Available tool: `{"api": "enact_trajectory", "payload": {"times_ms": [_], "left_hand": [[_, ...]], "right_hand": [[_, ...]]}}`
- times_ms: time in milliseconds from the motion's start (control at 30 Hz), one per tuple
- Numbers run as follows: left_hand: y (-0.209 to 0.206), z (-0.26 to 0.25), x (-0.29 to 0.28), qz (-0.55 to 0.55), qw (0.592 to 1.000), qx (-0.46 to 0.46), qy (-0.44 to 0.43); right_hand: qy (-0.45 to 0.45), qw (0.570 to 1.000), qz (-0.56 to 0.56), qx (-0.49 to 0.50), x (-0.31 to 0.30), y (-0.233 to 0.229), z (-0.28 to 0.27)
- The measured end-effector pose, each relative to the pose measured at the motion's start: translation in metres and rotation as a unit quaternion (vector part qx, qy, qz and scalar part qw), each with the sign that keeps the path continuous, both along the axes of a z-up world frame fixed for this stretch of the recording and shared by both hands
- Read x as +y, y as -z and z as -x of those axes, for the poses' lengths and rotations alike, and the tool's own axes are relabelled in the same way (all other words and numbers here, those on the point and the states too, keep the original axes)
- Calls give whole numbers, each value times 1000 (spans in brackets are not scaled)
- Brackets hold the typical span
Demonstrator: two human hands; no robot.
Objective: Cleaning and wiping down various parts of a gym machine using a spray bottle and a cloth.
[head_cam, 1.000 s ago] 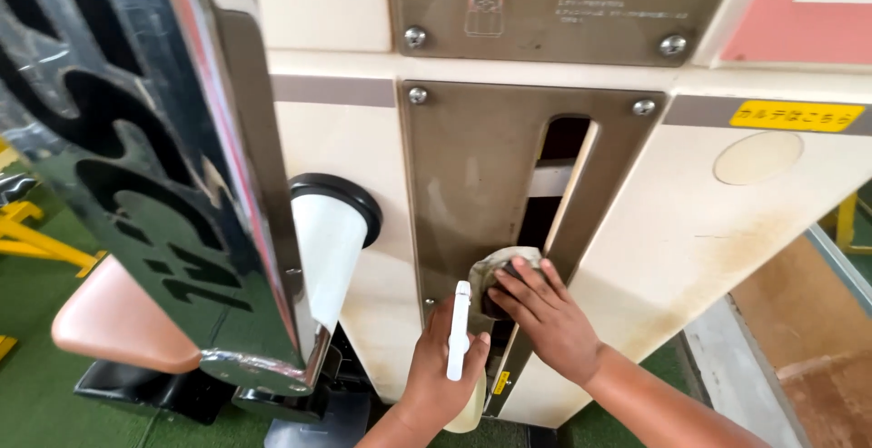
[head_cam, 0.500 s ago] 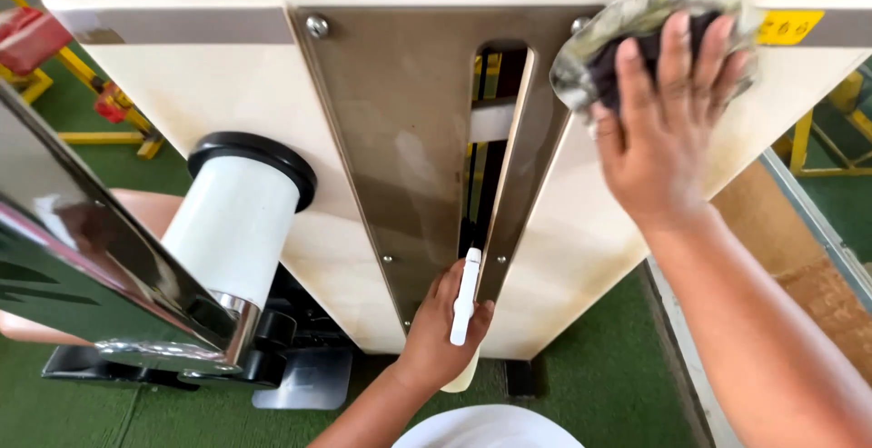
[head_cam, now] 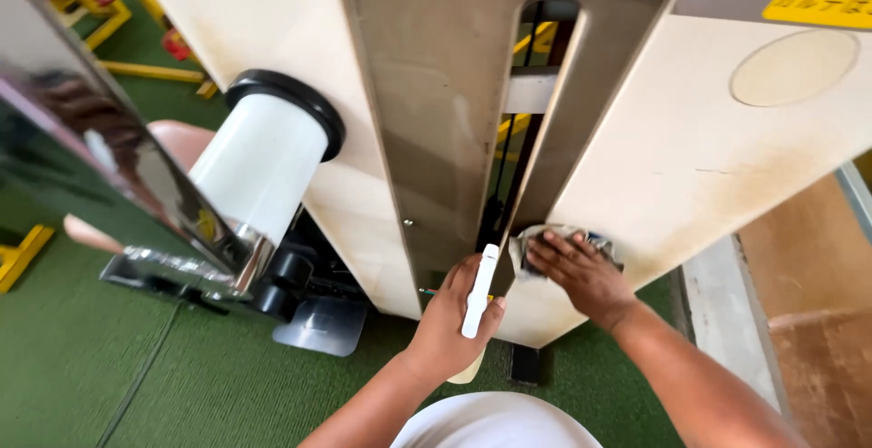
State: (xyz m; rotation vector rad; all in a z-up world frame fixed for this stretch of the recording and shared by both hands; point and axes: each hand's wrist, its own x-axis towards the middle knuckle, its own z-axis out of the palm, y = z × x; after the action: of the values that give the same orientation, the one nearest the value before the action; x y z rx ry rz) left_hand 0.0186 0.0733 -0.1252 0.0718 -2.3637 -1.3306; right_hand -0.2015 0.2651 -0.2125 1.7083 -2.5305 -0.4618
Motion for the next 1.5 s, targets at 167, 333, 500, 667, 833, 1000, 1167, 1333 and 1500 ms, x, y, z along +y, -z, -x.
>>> {"api": "enact_trajectory", "payload": {"times_ms": [167, 333, 500, 667, 833, 1000, 1167, 1333, 1500], "left_hand": [[0, -13, 7, -28, 999, 2, -45], [-2, -25, 2, -78, 980, -4, -183], [2, -42, -12, -31, 974, 34, -220], [6, -56, -28, -4, 975, 11, -223], [6, -61, -42, -31, 970, -13, -239], [8, -63, -61, -40, 971, -15, -233], [17, -66, -77, -92, 964, -42, -247], [14, -62, -89, -96, 963, -34, -251], [6, -60, -98, -97, 967, -57, -230]], "right_hand": [[-156, 953, 250, -74, -7, 8, -37], [-206, 908, 364, -25, -56, -75, -57], [-232, 844, 472, 104, -112, -162, -62], [-227, 811, 507, 183, -161, -247, -57], [-198, 852, 460, 150, -206, -266, -54], [-138, 876, 322, 332, -226, -178, -45], [-168, 926, 159, 297, -240, -106, -49], [-264, 910, 3, 320, -277, -89, -61], [-326, 850, -95, 402, -298, -101, -76]]}}
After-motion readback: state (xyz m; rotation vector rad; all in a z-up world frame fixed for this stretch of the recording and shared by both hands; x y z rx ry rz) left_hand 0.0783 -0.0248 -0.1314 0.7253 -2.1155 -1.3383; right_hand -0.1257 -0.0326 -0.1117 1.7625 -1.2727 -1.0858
